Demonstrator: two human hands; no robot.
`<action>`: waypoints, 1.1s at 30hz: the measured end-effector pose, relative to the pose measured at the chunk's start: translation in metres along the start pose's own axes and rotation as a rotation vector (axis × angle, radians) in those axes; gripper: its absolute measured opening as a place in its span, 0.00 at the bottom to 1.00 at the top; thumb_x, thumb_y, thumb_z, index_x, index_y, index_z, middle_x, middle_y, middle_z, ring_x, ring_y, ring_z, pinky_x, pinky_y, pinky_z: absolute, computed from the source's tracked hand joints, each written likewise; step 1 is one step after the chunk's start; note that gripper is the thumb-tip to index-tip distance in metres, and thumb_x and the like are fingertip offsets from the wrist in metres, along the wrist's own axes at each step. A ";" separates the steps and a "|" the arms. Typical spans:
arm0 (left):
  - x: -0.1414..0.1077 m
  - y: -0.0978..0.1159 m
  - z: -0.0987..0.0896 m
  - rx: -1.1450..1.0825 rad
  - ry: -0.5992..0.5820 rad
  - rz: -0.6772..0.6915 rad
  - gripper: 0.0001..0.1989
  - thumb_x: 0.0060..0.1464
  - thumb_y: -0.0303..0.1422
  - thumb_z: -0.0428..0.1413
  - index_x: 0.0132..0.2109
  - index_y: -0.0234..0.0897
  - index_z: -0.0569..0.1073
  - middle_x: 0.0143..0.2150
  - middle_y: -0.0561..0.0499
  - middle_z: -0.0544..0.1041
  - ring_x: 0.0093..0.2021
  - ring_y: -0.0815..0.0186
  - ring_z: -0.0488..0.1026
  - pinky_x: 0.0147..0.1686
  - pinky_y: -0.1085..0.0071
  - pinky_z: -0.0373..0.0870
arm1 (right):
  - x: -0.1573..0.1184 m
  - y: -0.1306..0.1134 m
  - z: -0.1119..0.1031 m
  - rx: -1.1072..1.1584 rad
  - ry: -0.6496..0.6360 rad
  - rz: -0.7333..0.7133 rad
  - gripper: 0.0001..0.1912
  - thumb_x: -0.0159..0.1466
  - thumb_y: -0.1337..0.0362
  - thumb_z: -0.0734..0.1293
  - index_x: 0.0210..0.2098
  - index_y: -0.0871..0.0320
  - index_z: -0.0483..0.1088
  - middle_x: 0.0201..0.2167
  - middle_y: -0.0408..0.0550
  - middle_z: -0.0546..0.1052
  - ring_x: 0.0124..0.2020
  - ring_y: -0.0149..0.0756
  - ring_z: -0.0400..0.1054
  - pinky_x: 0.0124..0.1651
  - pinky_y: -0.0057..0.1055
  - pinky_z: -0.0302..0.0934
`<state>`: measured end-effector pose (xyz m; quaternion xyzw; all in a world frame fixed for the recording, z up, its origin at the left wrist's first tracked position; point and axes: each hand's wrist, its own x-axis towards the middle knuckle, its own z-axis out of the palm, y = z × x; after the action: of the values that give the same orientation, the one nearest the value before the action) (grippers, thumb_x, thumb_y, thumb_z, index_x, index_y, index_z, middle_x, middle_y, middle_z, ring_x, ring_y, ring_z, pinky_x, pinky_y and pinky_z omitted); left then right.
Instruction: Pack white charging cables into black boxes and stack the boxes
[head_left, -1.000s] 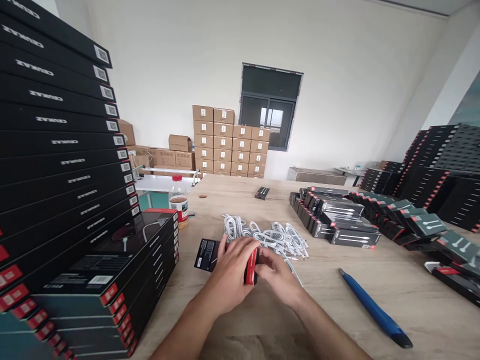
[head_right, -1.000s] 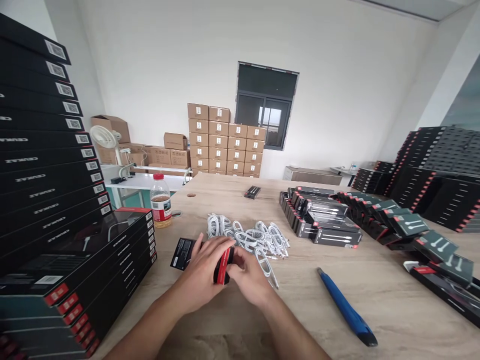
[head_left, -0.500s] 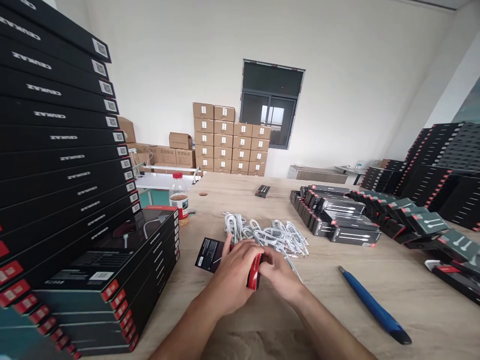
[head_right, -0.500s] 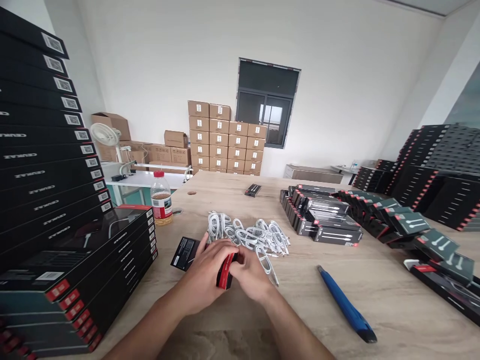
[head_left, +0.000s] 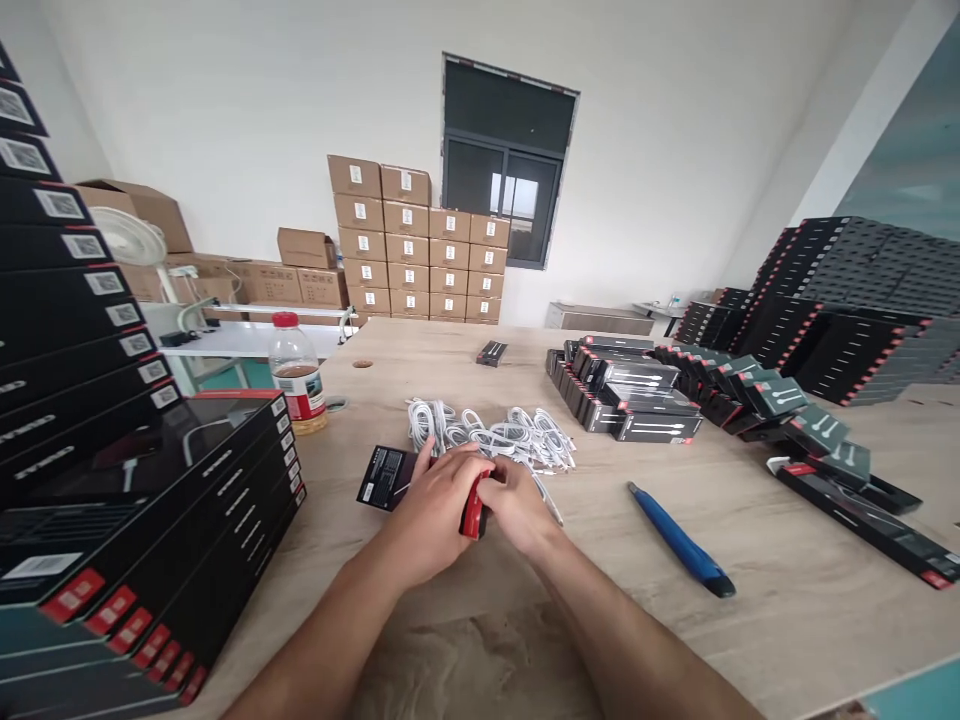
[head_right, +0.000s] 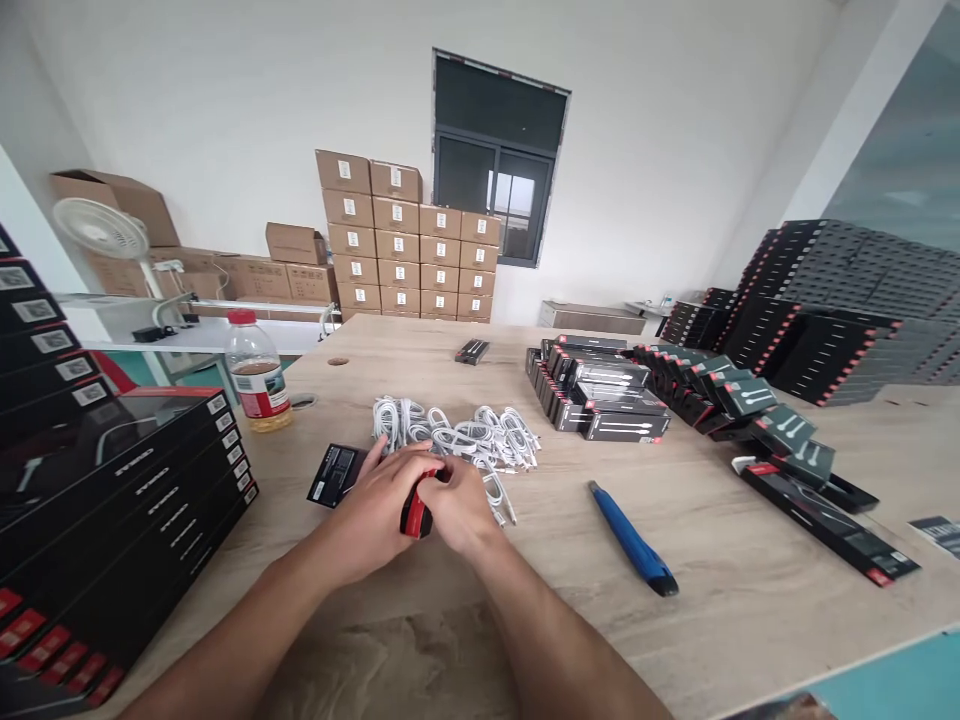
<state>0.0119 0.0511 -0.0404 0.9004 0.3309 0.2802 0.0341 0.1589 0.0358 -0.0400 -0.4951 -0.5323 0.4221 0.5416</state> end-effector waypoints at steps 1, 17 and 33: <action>0.002 0.000 0.000 0.008 -0.007 0.004 0.31 0.43 0.18 0.54 0.55 0.42 0.65 0.61 0.45 0.74 0.69 0.56 0.61 0.71 0.47 0.38 | 0.001 0.002 0.000 0.001 0.012 0.000 0.05 0.46 0.63 0.61 0.24 0.56 0.67 0.22 0.39 0.68 0.26 0.33 0.59 0.30 0.30 0.53; -0.001 -0.002 -0.014 0.032 0.097 -0.086 0.29 0.47 0.25 0.61 0.56 0.45 0.65 0.56 0.49 0.75 0.60 0.56 0.70 0.68 0.50 0.44 | 0.011 0.007 -0.025 0.209 -0.401 -0.065 0.10 0.54 0.60 0.72 0.34 0.56 0.75 0.30 0.41 0.75 0.33 0.34 0.68 0.38 0.30 0.63; -0.004 0.010 -0.020 0.227 0.291 -0.202 0.25 0.49 0.28 0.60 0.55 0.43 0.68 0.50 0.48 0.79 0.49 0.53 0.75 0.48 0.59 0.65 | 0.011 0.016 -0.022 -0.158 0.082 -0.530 0.08 0.62 0.59 0.71 0.41 0.50 0.75 0.54 0.51 0.72 0.55 0.46 0.68 0.53 0.42 0.66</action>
<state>0.0048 0.0381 -0.0237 0.8109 0.4503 0.3632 -0.0880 0.1830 0.0474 -0.0532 -0.3960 -0.6523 0.2024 0.6138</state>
